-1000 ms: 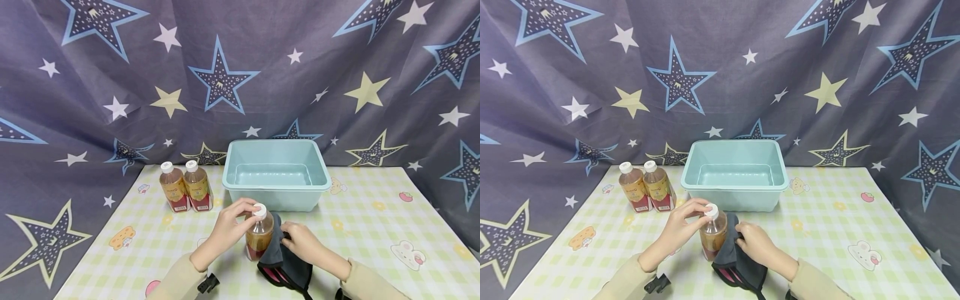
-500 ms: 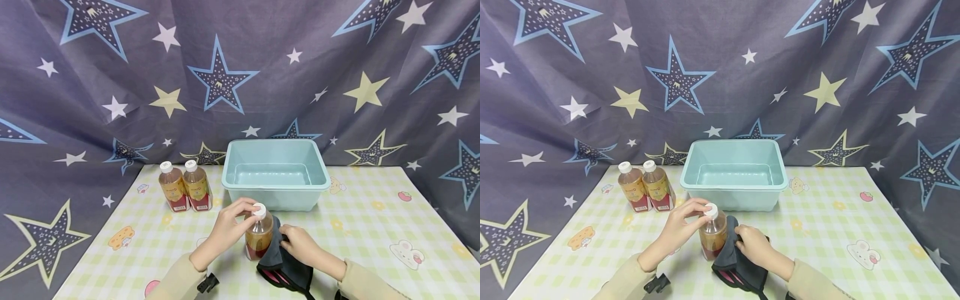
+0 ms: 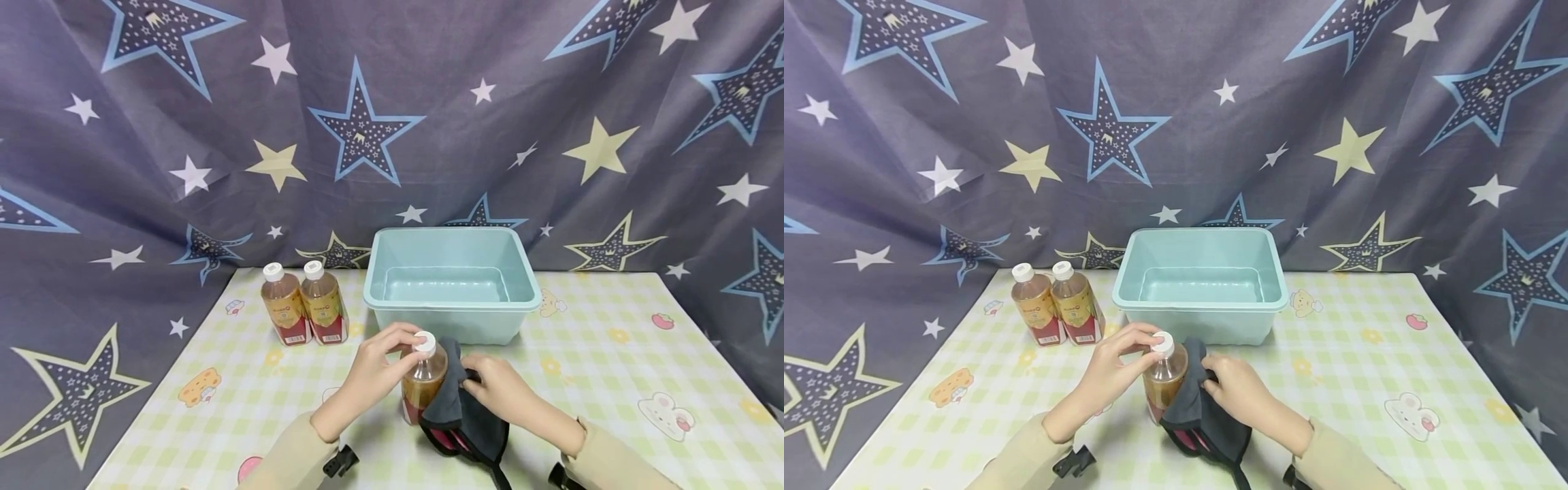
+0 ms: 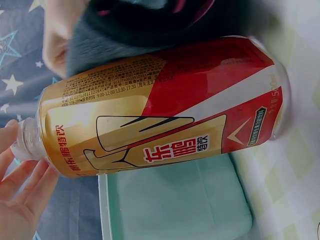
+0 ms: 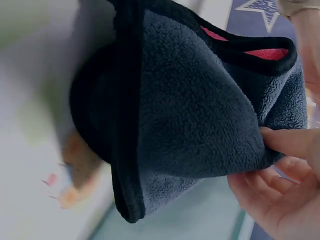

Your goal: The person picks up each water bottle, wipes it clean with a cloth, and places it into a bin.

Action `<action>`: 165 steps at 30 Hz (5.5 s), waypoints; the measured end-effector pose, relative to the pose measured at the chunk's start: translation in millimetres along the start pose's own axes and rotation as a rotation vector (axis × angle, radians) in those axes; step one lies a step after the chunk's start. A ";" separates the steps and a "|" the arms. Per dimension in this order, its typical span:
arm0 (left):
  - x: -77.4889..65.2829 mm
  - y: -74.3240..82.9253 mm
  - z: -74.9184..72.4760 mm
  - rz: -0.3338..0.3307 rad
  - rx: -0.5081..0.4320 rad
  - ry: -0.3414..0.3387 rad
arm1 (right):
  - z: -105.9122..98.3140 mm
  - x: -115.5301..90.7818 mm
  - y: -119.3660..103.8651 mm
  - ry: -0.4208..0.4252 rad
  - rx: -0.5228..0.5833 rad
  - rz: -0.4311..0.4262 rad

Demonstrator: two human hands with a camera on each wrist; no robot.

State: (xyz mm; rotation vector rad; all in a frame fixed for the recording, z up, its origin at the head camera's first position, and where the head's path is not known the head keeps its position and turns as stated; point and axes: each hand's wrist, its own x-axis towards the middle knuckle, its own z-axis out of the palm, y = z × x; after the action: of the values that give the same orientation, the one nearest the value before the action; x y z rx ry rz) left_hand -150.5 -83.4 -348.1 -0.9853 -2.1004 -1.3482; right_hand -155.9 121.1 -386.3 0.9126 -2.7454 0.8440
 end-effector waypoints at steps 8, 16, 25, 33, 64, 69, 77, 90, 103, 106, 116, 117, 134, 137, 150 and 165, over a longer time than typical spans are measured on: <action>0.5 0.3 0.2 -0.012 -0.001 -0.003 | -12.2 1.8 -8.5 0.047 0.014 -0.002; 0.9 0.6 -0.4 -0.008 0.005 -0.005 | -6.5 0.7 -7.3 0.056 -0.015 -0.008; 0.8 1.1 -0.8 0.002 0.005 -0.004 | 12.8 -2.3 3.5 -0.006 -0.042 -0.001; 1.0 1.9 -0.4 0.010 -0.003 -0.007 | 26.0 -4.5 10.9 -0.083 -0.064 0.032; -1.4 -17.7 3.4 0.092 0.275 -0.045 | 12.0 -22.9 18.4 -0.034 0.066 0.120; 0.1 -16.7 9.4 0.101 0.369 0.007 | 4.6 -31.6 18.0 -0.015 0.117 0.144; -0.4 -21.5 14.1 0.108 0.340 0.055 | -2.0 -40.0 18.0 0.010 0.132 0.135; -1.1 -23.7 7.2 0.021 0.154 -0.022 | -4.7 -41.7 18.9 0.014 0.138 0.118; -2.2 -23.3 -0.5 -0.036 0.087 -0.203 | -2.0 -41.3 20.2 0.011 0.146 0.102; -1.7 -21.9 -1.0 -0.054 0.076 -0.241 | -1.7 -41.1 20.4 0.008 0.149 0.099; -2.3 -20.3 -0.6 -0.027 0.074 -0.312 | 0.8 -40.4 19.0 0.001 0.150 0.108; -2.4 -20.5 -0.4 -0.016 0.078 -0.314 | 0.9 -40.4 18.9 0.001 0.149 0.106; -8.5 -22.0 4.2 -0.064 0.039 -0.193 | -14.0 -28.9 10.4 0.045 0.087 0.058; -9.1 -23.2 5.9 -0.063 0.044 -0.162 | -19.1 -24.1 7.5 0.066 0.063 0.039; -1.2 5.4 -0.9 -0.083 0.002 -0.114 | -28.4 -7.3 -7.3 0.114 0.040 -0.042; -1.1 6.4 -0.9 -0.089 -0.024 -0.111 | -4.9 -7.1 -2.9 0.055 0.016 0.031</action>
State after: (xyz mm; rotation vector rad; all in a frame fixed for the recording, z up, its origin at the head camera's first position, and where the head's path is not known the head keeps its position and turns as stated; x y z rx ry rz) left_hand -144.9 -82.9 -344.8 -1.0086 -2.2393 -1.3936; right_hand -148.7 125.5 -382.9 0.8394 -2.7161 0.8841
